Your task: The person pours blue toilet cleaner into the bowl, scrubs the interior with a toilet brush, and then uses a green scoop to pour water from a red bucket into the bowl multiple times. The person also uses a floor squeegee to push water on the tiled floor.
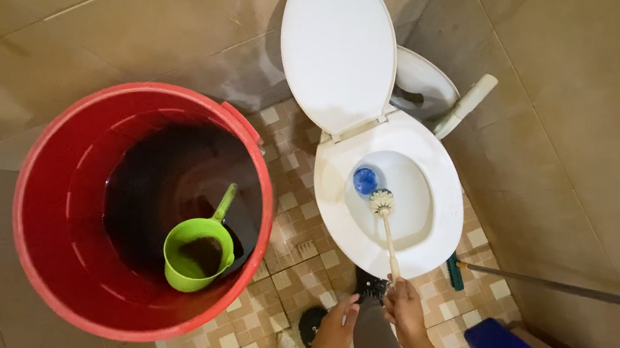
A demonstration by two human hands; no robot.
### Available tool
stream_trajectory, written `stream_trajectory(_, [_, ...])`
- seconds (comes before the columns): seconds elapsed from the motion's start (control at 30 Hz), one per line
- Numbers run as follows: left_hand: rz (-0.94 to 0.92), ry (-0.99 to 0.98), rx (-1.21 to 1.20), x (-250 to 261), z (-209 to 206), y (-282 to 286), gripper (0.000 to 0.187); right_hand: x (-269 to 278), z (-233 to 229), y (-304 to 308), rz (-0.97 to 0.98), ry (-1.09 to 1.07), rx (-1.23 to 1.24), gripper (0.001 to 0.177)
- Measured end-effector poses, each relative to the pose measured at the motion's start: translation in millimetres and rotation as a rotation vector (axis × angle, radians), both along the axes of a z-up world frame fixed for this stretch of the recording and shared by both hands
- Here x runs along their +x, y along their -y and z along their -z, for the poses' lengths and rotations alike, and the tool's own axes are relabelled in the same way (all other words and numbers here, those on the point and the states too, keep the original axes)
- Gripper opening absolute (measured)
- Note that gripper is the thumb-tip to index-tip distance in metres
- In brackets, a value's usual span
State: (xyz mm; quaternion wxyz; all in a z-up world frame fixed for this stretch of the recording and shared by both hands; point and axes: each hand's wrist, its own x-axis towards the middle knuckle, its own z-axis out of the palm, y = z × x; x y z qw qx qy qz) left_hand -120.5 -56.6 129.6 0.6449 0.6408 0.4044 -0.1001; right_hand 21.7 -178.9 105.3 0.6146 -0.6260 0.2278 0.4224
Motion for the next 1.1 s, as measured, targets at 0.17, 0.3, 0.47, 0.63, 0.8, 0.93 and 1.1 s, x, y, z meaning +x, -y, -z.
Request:
stream_trajectory(0.17, [-0.046, -0.024, -0.203, 15.8, 30.4, 0.7, 0.053, -17.8, -23.2, -22.3, 0.008, -0.003, -0.125, 0.042])
stream_trajectory(0.3, [0.093, -0.146, -0.152, 47.6, 35.3, -5.6, 0.052, -31.4, 4.3, -18.9, -0.115, -0.033, -0.222, 0.039])
stream_trajectory(0.47, [-0.116, -0.044, -0.561, 83.4, 47.9, -5.5, 0.046, -26.4, -10.9, -21.7, -0.272, -0.100, -0.099, 0.047])
stream_trajectory(0.63, [-0.088, -0.136, -0.416, 90.6, 54.8, -3.1, 0.036, 26.0, -98.0, -38.4, -0.552, -0.280, -0.198, 0.057])
stream_trajectory(0.8, [-0.130, 0.086, -0.401, 67.8, 110.3, 28.9, 0.034, 75.4, -64.5, 12.2, -0.730, -0.222, -0.167, 0.045])
stream_trajectory(0.93, [-0.178, -0.102, -0.477, 50.0, 87.1, 12.7, 0.042, 112.2, -68.9, 21.0, -0.664, -0.131, -0.325, 0.040])
stream_trajectory(1.1, [-0.054, -0.139, -0.232, 31.4, 80.1, 18.7, 0.042, 141.8, -68.6, 25.0, -0.717, -0.094, -0.400, 0.040])
